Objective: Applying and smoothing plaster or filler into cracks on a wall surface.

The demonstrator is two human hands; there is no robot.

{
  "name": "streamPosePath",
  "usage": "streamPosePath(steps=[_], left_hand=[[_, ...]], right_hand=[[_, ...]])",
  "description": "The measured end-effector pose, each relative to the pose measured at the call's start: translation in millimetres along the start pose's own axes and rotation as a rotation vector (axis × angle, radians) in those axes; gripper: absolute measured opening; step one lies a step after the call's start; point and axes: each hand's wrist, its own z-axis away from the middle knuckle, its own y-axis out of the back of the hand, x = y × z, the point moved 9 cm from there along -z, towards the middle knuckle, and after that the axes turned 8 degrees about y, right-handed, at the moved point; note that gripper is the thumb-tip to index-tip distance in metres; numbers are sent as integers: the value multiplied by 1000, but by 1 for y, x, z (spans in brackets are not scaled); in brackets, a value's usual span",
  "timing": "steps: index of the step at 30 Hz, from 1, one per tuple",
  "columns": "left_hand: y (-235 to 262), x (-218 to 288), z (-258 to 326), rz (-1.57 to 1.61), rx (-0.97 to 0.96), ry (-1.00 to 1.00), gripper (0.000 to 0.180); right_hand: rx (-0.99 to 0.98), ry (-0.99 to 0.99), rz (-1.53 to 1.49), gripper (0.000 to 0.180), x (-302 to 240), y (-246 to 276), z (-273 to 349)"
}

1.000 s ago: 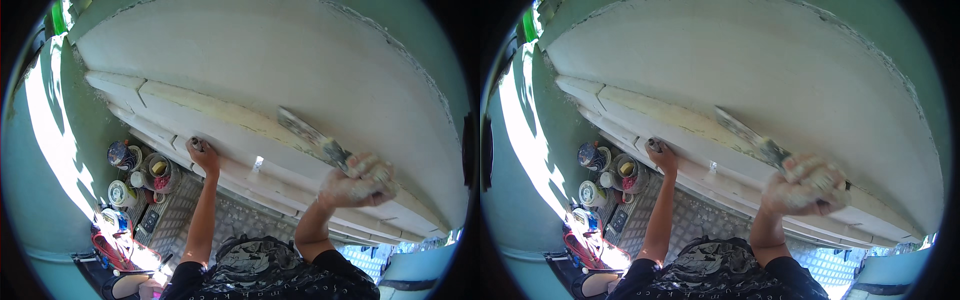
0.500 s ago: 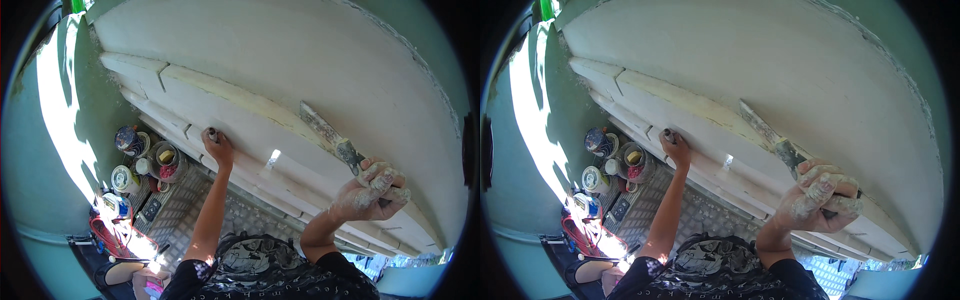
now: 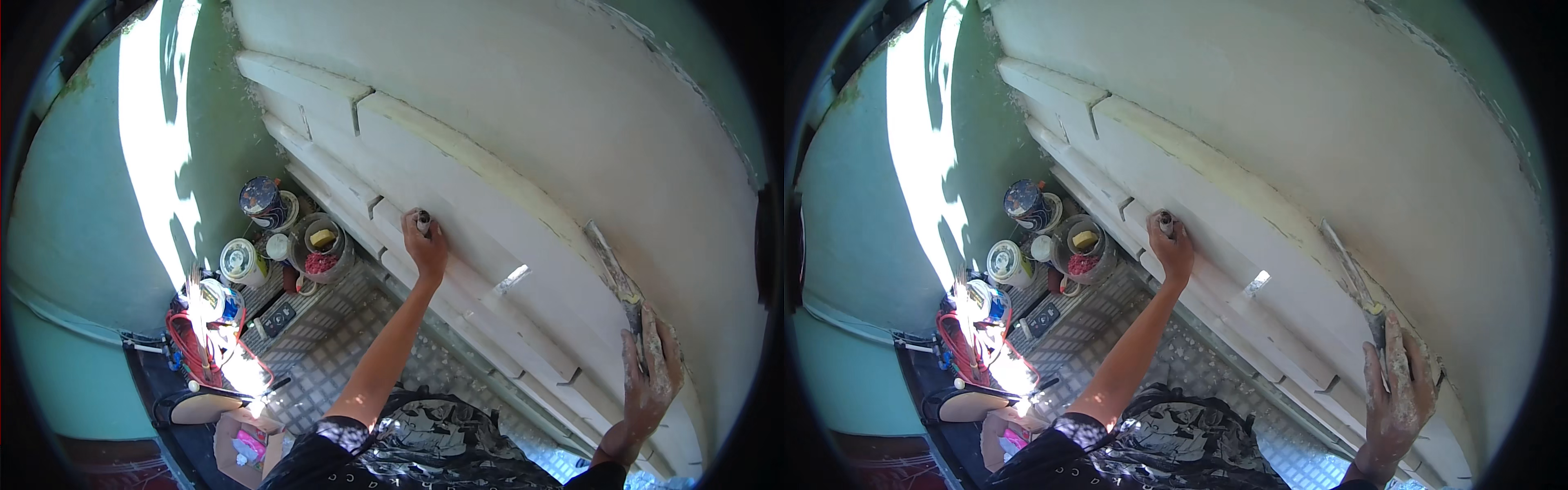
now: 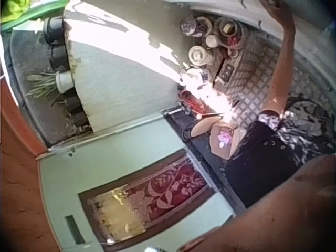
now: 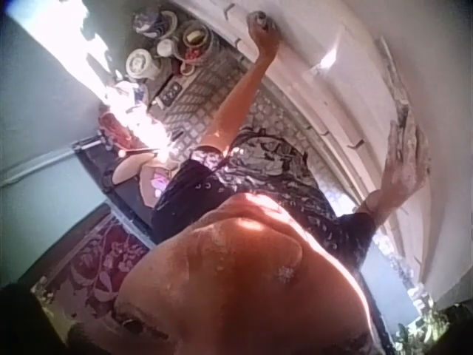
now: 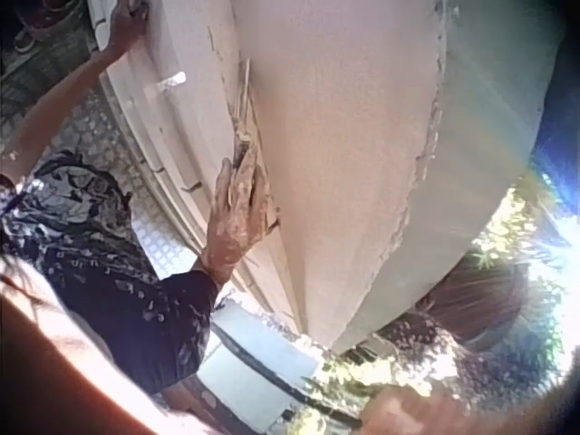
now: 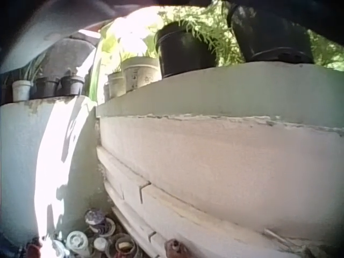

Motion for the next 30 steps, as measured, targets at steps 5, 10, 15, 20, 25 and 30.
streamPosePath(steps=[5, 10, 15, 20, 25, 30], left_hand=[[-4, -5, -1, 49, -40, 70, 21], [-9, -7, 0, 39, -55, 18, 20], [-6, -4, 0, 40, -68, 63, 20], [-16, -31, 3, 227, -78, 112, 20], [-14, -42, 6, 320, -85, 169, 20], [-10, -3, 3, 7, -91, -28, 22]], right_hand=[[-41, -40, -31, 45, -1, -17, -23], [71, 344, 170, 39, -62, -52, -59], [194, 349, 275, 41, -121, -90, -101], [313, 389, 130, 38, -153, -116, -139], [315, 385, -42, 28, -177, -112, -147], [201, 315, 41, 34, -137, -129, -130]])
